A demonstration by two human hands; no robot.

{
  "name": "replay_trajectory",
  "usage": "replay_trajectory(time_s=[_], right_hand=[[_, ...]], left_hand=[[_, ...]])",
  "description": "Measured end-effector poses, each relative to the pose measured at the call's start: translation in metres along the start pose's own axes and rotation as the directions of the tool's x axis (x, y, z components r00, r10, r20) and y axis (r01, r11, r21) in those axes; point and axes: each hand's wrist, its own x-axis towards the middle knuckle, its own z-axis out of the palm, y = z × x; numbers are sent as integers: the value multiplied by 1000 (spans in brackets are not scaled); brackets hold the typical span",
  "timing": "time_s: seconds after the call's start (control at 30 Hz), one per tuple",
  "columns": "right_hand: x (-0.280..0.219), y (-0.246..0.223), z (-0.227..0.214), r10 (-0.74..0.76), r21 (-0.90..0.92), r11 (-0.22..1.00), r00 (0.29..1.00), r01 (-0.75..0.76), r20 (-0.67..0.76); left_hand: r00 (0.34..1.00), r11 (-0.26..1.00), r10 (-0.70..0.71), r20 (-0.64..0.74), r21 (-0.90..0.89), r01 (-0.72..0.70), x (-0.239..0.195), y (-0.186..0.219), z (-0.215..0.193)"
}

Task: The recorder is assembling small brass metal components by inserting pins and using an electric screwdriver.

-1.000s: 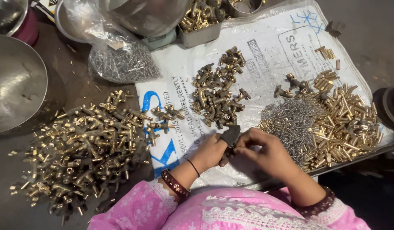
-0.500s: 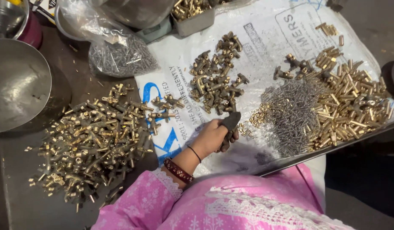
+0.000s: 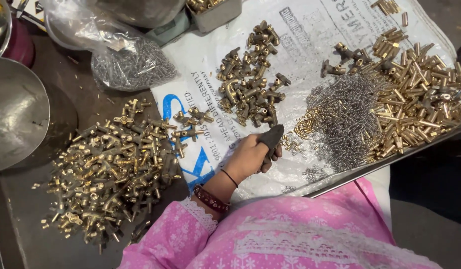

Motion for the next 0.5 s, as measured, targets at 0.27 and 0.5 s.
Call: replay_trajectory(time_s=[0.27,0.5], right_hand=[[-6,39,-8,-12,-3,1000,999,12,36],[34,31,-59,-102,-72,992,994,104,39]], left_hand=[[1000,1000,-20,-17,19,20,-7,12,1],[1000,1000,-15,-15,-17,15,1,-2,0]])
